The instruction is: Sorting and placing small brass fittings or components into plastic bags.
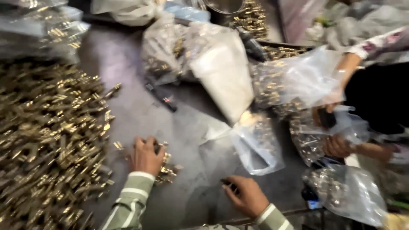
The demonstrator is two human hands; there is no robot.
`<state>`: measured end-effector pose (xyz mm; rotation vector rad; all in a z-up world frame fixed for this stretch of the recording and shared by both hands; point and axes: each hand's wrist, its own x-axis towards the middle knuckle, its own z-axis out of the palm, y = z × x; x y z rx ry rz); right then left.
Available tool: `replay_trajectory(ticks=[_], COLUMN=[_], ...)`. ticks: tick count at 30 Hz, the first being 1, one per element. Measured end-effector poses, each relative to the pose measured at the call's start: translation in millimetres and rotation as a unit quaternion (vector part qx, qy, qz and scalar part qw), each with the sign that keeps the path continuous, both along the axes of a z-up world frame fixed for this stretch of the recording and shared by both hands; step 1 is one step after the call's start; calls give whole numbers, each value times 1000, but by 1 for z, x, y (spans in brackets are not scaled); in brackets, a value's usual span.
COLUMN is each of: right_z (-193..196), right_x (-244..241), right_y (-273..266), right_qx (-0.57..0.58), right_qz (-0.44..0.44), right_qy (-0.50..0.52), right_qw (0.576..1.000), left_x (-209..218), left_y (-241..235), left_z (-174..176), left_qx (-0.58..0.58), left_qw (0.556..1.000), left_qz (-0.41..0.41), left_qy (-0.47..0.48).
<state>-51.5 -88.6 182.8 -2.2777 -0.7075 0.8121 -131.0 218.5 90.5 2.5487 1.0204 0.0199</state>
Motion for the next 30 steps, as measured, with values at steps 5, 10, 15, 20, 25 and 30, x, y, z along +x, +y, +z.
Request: replay_trajectory(ticks=[5, 10, 15, 20, 25, 30], right_z=[-32, -51, -71, -81, -82, -93], right_x=[5, -15, -33, -47, -50, -30], right_y=[6, 20, 14, -20, -32, -53], right_qx=[-3, 74, 56, -351, -238, -137], right_qz=[40, 140, 157, 58, -33, -116], right_qy=[-18, -101, -191, -157, -22, 68], right_qw=[999, 982, 967, 921, 970, 981], left_x=[-53, -89, -89, -80, -82, -102], left_y=[-1, -2, -15, -55, -55, -34], left_z=[-1, 78, 45, 12, 5, 18], left_qx=[-113, -568, -536, -155, -108, -623], left_qw=[976, 757, 804, 982, 989, 754], left_qz=[7, 141, 156, -67, -87, 107], left_qy=[-184, -290, -206, 89, -44, -179])
